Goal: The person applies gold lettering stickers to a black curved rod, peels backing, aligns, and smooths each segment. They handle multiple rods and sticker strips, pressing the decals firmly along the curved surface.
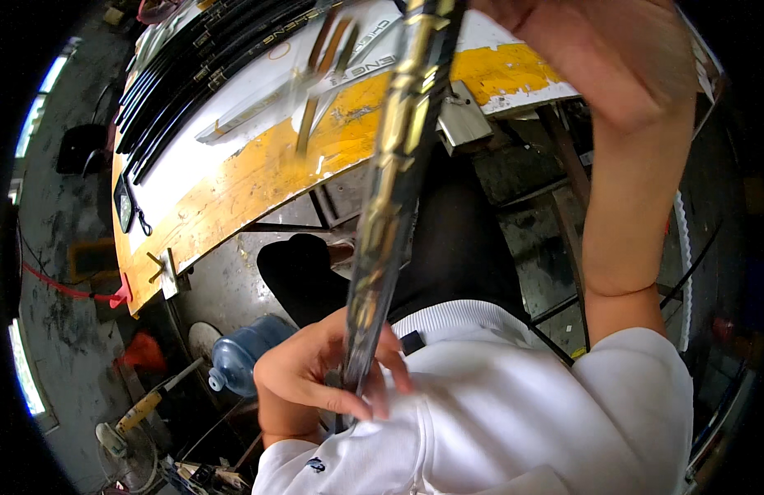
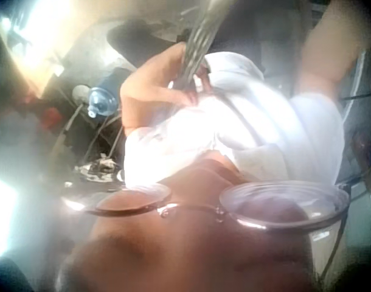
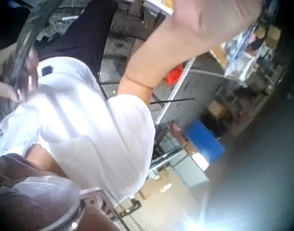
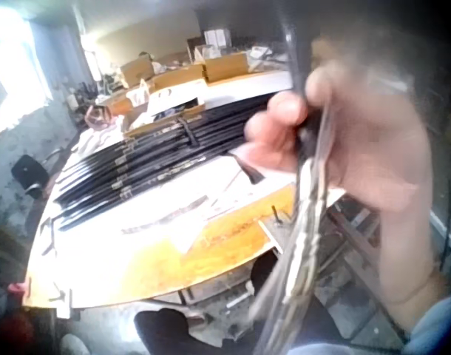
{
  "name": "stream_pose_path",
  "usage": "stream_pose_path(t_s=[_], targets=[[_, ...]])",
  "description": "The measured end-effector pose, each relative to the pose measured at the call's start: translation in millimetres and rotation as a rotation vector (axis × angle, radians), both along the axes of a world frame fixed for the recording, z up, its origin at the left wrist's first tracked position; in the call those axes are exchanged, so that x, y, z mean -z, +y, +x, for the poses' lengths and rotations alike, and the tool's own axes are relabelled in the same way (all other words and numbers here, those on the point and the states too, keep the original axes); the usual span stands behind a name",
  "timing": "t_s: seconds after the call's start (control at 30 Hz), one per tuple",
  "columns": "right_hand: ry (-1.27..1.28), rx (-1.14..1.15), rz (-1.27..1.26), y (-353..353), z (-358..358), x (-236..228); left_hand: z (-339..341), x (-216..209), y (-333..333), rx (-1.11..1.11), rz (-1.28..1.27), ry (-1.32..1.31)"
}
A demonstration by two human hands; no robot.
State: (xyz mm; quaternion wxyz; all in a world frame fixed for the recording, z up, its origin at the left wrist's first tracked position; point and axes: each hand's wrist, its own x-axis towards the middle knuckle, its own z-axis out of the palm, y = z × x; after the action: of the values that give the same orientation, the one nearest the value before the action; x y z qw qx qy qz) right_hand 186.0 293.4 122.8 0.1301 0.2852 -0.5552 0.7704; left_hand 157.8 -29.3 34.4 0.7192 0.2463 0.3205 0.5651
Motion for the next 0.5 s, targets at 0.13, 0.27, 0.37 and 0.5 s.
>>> stream_pose_path(t_s=[0.13, 0.27, 0.37, 0.5], targets=[[-0.061, 0.153, -0.111, 0, 9, 3, 11, 12, -45, -0.368, -0.260, 0.457], [-0.167, 0.485, -0.255, -37, 17, 4, -16, -4, -72, -0.506, -0.444, 1.463], [-0.457, 0.554, -0.086, 4, 44, 30, -28, -9, -95, -0.698, -0.473, 1.654], [-0.428, 0.313, -0.045, -6, 43, 68, -61, -13, -103, -0.684, -0.323, 2.117]])
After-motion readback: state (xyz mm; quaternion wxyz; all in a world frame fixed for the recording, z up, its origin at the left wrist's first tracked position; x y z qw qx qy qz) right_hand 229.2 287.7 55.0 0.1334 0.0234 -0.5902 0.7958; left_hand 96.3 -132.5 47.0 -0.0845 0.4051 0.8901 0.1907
